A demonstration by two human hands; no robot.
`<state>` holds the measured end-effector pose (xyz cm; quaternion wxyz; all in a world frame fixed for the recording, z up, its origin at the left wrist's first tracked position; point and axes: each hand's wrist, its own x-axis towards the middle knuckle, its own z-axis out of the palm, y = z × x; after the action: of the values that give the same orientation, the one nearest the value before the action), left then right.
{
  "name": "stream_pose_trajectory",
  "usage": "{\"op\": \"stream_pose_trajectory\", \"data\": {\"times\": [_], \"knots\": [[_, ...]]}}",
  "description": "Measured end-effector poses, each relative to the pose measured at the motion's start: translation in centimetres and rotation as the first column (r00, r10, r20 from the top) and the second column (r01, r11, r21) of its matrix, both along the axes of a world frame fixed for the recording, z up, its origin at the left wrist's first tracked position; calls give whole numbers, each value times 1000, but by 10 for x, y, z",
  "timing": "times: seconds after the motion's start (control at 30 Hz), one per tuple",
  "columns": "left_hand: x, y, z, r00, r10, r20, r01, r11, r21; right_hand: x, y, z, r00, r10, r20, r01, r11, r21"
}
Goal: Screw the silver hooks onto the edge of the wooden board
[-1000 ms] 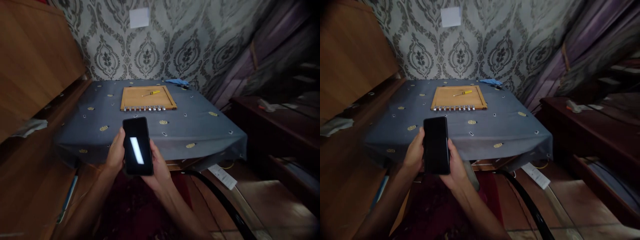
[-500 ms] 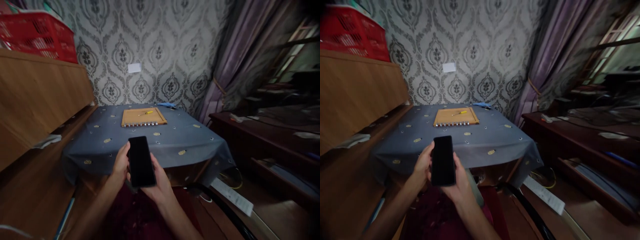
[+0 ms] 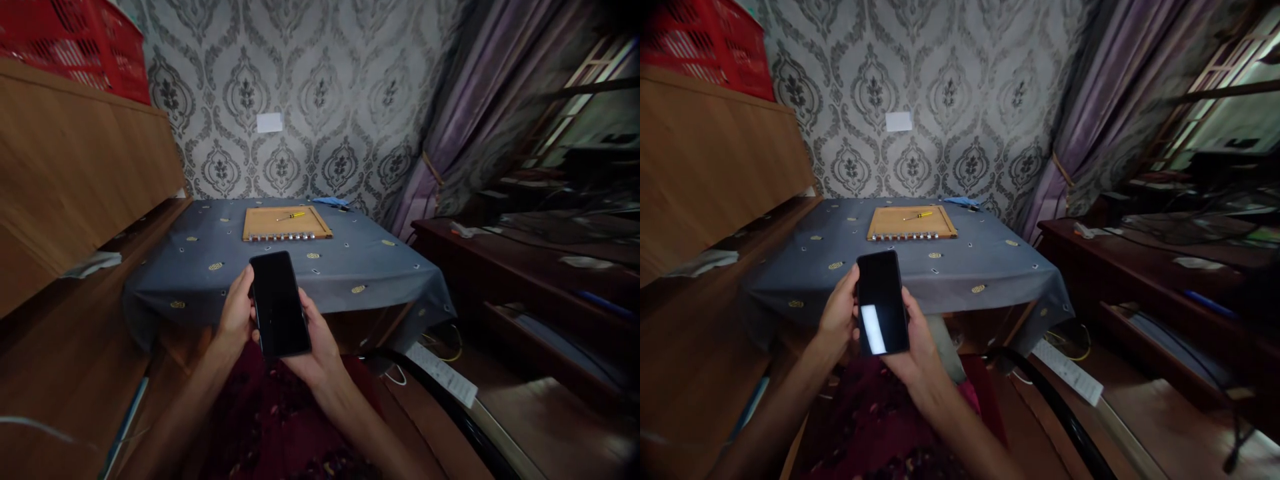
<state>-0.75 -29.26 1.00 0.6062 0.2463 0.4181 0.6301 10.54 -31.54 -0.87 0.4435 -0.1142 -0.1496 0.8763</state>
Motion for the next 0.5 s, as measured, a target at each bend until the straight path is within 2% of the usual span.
{"op": "stream_pose_trajectory", "data": {"times": [0.1,0.17,0.23,0.3,0.37,0.43,0.5], "knots": [[-3,-4,3,994,3,-109,6,997,83,-1,-1,4,1000,5,-5,-5,998,63],[-7,-6,3,977,34,-209,10,979,205,0,-3,7,1000,-13,-4,13,995,96],[-12,-7,-1,920,187,-345,-39,918,394,2,-3,10,999,-42,-4,42,992,118],[-19,-10,-7,767,437,-470,-74,788,612,4,-4,12,998,-68,-9,69,989,133],[-26,-15,-12,578,642,-505,15,610,792,7,-4,14,996,-84,-18,86,985,150],[-30,-25,-16,467,742,-482,166,462,871,10,-4,14,994,-100,-33,104,982,160],[-30,-36,-17,407,789,-461,296,363,883,13,-3,13,991,-122,-48,128,979,160]]}}
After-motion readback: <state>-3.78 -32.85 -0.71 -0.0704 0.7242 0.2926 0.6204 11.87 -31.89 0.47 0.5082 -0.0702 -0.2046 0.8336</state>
